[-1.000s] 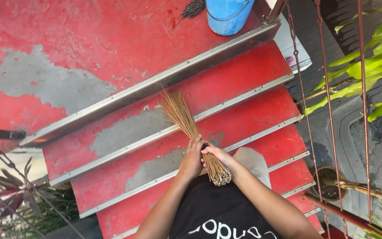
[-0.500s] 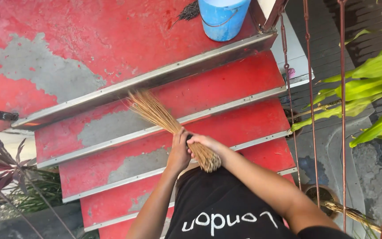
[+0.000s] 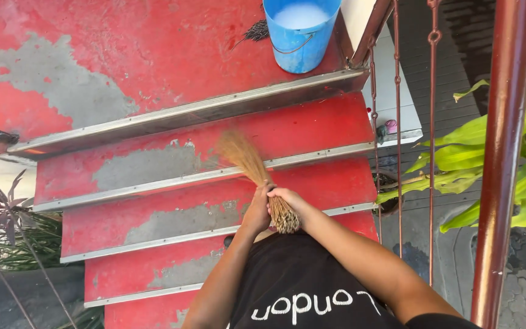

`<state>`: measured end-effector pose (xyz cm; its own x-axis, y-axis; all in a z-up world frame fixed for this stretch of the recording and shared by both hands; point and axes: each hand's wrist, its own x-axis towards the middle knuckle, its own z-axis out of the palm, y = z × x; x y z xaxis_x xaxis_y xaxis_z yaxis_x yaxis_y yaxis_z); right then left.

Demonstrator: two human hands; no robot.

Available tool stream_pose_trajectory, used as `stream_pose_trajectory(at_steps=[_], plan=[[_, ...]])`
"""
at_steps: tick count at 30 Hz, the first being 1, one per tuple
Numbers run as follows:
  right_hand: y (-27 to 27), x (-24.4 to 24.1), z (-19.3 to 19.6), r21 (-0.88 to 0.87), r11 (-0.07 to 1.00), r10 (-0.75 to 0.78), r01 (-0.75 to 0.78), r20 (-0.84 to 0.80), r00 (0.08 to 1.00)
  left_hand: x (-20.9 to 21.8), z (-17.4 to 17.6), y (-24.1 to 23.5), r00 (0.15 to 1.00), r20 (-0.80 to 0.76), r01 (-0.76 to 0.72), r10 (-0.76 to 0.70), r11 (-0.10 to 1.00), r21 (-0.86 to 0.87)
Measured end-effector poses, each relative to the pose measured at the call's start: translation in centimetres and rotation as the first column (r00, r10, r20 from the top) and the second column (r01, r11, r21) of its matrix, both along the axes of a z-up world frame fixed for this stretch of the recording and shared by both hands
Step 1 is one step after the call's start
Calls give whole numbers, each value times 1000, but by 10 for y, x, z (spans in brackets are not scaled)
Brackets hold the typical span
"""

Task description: Sweeping the outdoor stairs and floor area using a stick broom.

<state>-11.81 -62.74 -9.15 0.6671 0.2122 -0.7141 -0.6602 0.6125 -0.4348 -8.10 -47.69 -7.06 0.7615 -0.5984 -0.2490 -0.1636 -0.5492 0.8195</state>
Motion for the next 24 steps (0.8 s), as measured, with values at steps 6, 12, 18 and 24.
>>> stream_pose_trajectory(at_steps=[6, 12, 18, 24], plan=[[5, -6, 38, -5, 996, 86, -86, 47, 995, -11, 22, 16, 998, 64, 20, -22, 999, 38], [-11, -6, -42, -91, 977, -189, 191, 40, 981, 0, -32, -20, 989, 53, 144, -139, 985, -99], [0, -5, -17, -38, 998, -53, 54, 26, 998, -1, 27, -1, 984, 93, 145, -150, 988, 59], [-30, -30, 45, -119, 969, -222, 217, -27, 975, -5, 10, -40, 971, -25, 237, -236, 971, 32]])
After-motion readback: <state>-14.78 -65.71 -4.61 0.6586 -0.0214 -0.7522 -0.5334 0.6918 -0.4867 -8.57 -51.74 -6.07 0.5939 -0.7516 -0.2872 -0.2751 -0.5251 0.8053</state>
